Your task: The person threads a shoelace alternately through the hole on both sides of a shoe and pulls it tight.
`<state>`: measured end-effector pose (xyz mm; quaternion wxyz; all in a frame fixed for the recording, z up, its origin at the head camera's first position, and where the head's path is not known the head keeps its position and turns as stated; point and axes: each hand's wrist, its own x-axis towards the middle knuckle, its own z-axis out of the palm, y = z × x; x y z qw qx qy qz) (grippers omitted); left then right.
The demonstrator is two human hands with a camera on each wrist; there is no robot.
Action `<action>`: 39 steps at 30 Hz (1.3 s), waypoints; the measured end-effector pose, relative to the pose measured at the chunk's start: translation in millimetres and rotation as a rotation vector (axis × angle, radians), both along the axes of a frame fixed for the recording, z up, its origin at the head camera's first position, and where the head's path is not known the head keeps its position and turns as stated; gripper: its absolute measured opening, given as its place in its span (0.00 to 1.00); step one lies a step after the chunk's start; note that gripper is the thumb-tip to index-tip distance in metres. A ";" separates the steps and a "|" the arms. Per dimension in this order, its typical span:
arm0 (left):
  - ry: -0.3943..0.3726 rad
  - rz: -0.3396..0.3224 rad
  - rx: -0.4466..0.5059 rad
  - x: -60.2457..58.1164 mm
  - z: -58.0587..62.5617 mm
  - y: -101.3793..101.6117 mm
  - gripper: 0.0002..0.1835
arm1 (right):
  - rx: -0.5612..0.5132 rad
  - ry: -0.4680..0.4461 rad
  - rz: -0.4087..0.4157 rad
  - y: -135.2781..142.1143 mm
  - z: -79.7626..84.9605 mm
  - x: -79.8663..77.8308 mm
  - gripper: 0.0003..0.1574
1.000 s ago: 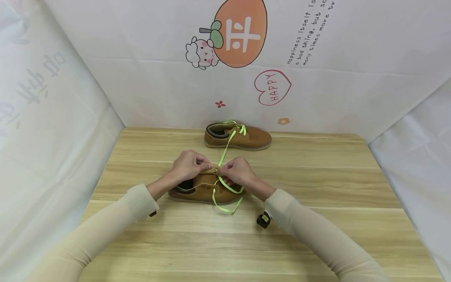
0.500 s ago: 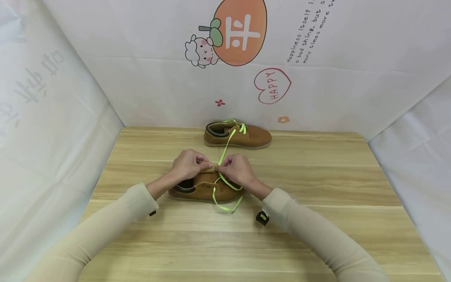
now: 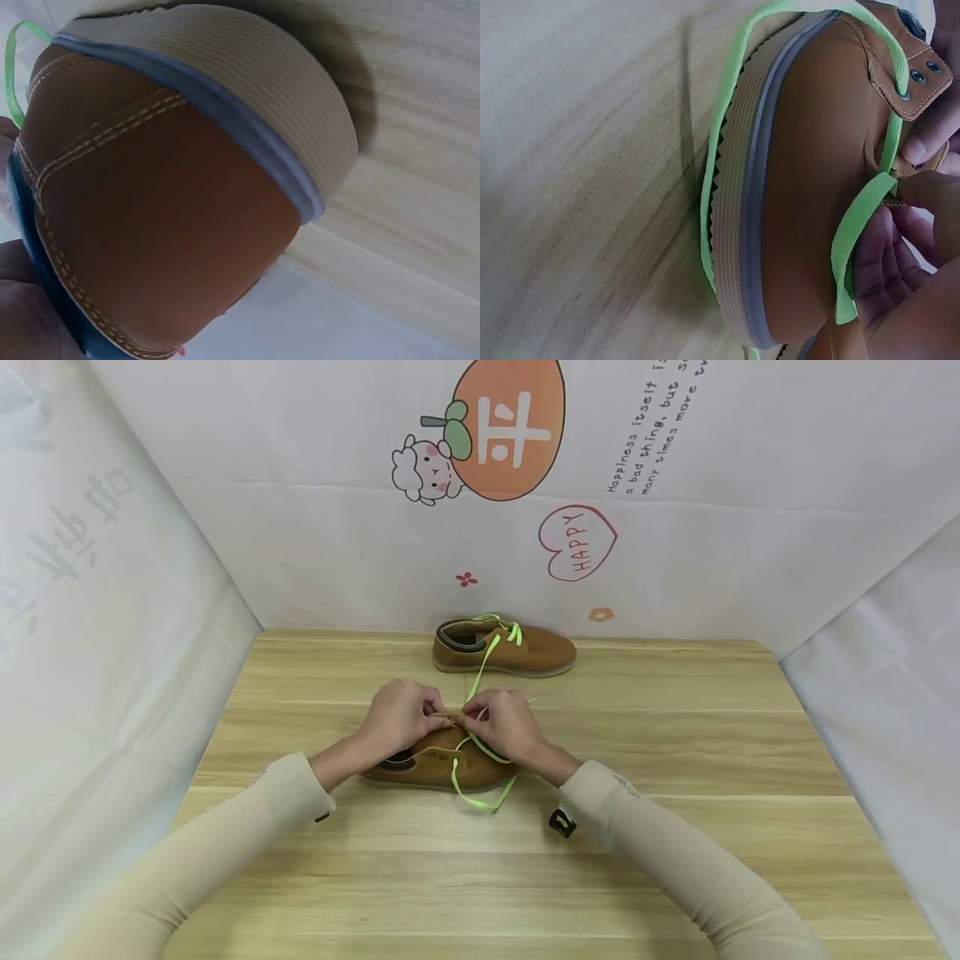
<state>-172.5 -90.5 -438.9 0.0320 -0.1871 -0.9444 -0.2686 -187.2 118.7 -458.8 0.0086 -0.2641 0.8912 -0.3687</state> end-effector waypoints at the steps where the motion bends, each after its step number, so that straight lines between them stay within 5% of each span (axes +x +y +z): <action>1: 0.025 -0.016 -0.013 1.0 0.0 0.2 0.10 | 0.002 0.002 0.009 0.3 0.3 0.0 0.03; 13: 0.266 -0.257 -0.091 8.5 -6.8 -3.6 0.08 | -0.060 0.017 0.090 3.2 -2.1 2.6 0.05; 24: 0.295 -0.302 -0.097 12.0 -8.0 -6.1 0.09 | -0.104 -0.082 0.155 8.6 -2.6 0.0 0.04; 34: 0.264 -0.297 -0.043 12.7 -12.1 -7.8 0.08 | -0.081 -0.171 0.080 6.0 0.1 -1.2 0.05; 39: 0.254 -0.301 -0.010 11.6 -12.8 -9.8 0.08 | -0.182 -0.297 0.036 4.9 6.5 -1.2 0.09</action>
